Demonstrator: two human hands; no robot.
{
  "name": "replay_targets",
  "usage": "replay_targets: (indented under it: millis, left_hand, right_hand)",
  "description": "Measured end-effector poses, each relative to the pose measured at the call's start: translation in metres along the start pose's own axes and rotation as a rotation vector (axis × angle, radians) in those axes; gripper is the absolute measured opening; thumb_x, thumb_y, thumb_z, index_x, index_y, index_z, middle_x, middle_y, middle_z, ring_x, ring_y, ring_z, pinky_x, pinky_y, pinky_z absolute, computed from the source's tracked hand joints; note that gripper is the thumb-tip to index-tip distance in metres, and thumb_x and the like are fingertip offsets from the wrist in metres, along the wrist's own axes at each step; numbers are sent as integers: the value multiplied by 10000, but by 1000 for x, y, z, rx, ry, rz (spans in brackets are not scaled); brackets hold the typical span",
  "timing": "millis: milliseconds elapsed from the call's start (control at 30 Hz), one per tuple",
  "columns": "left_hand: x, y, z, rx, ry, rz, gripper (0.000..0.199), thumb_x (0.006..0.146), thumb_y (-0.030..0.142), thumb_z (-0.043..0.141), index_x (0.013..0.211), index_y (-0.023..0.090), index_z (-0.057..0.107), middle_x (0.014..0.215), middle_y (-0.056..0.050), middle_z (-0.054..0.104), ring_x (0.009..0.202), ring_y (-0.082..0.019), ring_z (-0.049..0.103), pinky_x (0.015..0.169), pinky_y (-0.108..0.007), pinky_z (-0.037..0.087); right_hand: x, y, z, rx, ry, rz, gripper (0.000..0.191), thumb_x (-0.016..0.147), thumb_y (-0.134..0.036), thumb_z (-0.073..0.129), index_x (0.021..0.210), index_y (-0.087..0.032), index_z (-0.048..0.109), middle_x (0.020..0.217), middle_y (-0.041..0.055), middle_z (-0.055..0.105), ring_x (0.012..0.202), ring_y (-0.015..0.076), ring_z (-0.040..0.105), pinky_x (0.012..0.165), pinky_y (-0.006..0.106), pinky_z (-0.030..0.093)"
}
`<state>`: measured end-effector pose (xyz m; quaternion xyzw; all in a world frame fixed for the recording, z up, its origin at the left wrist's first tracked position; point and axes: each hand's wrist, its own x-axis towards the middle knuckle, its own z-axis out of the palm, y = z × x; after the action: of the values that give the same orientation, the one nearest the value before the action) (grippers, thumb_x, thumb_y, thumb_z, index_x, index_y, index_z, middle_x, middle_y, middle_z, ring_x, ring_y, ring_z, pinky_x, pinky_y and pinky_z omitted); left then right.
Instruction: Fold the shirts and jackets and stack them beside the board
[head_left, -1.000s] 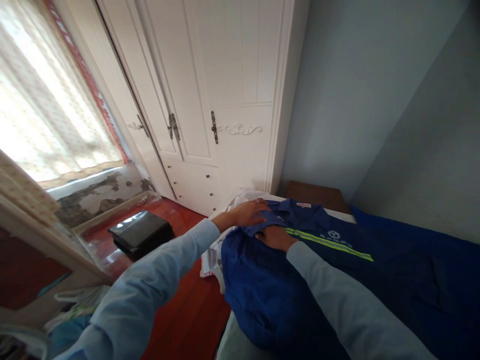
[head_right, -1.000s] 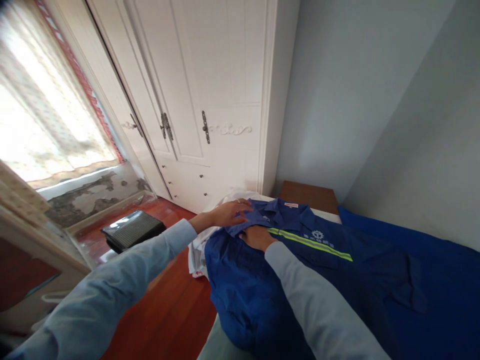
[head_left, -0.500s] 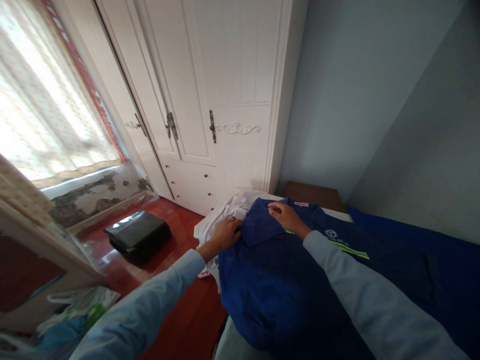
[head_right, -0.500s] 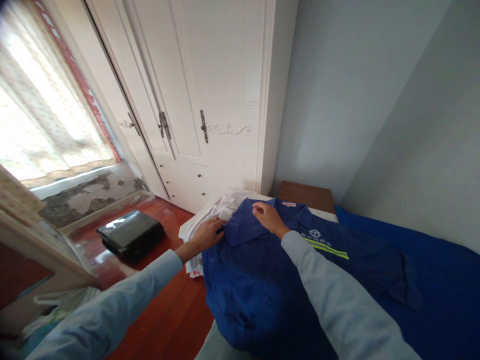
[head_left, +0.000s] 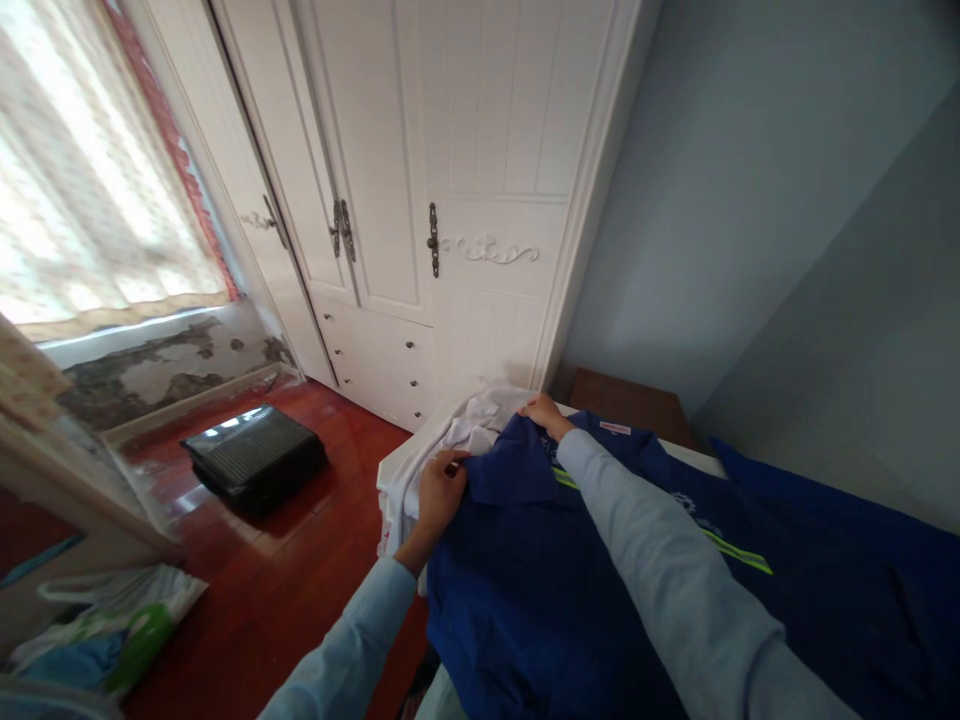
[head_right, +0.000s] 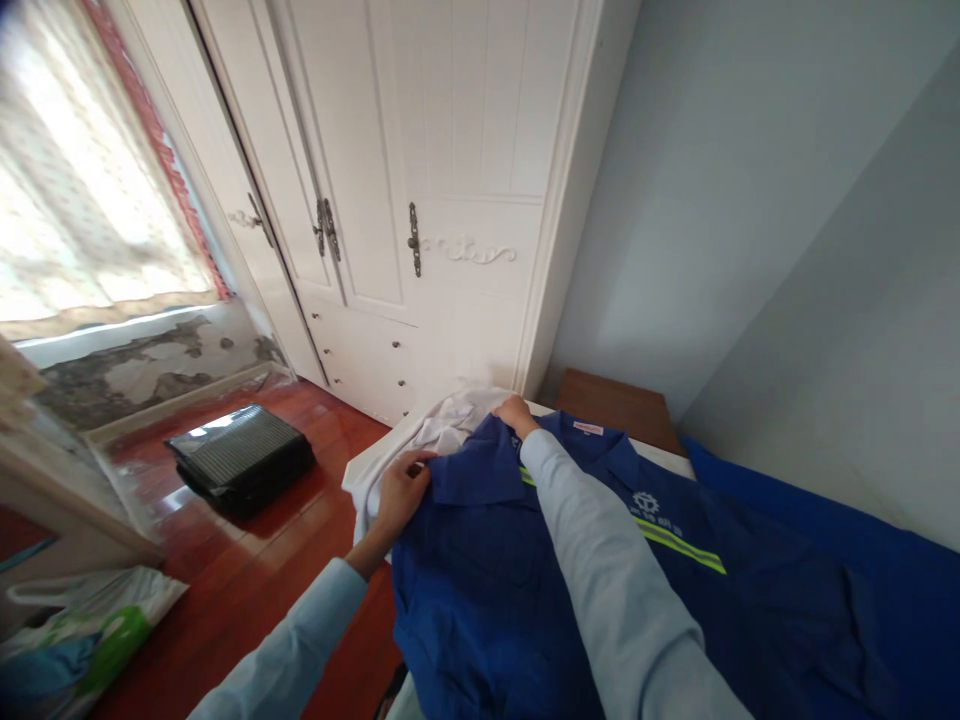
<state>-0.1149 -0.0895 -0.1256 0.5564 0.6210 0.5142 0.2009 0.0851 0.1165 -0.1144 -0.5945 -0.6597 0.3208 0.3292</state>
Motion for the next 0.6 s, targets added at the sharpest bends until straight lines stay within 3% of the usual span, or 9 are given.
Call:
replay_targets:
  millis: [100,167,367,467,600]
  left_hand:
    - [-8,-5,1,-52,-10,172,283,787,99,533,847,233,775,931,-35,727,841,-186,679,787,-313,523]
    - [-13,-7,1,-69,0,206,277,797,105,528,817,238,770,926,-37,717,863,-190,675,798,-319,525]
    - [-16,3,4,-11,94,115,265,806,136,486,767,222,733,878,-41,699,831,-197,658,793,-330,508]
    - [-15,12,2,46,55,45,264,867,219,473,784,213,723,821,-38,698,792,-208,651,766,-337,490]
    - [-10,17,0,154,-22,-35,221,857,351,598,956,212,739,894,-43,745,851,-238,669,786,-348,484]
  right_hand:
    - [4,4,5,88,48,116,210,642,-179,781,843,-146,727,702,30,720,713,199,665,654,288,503]
    - [4,6,6,151,62,150,216,656,-201,786,856,-145,728,700,31,722,686,185,657,633,279,495]
    - [-2,8,2,245,64,159,226,698,-236,783,903,-161,726,717,33,727,676,176,652,626,278,494]
    - [-5,10,1,237,56,137,247,718,-238,769,946,-158,721,717,27,717,682,170,649,629,266,495]
    - [-8,8,0,169,21,98,202,796,-321,711,918,-159,718,695,16,691,661,158,626,611,250,487]
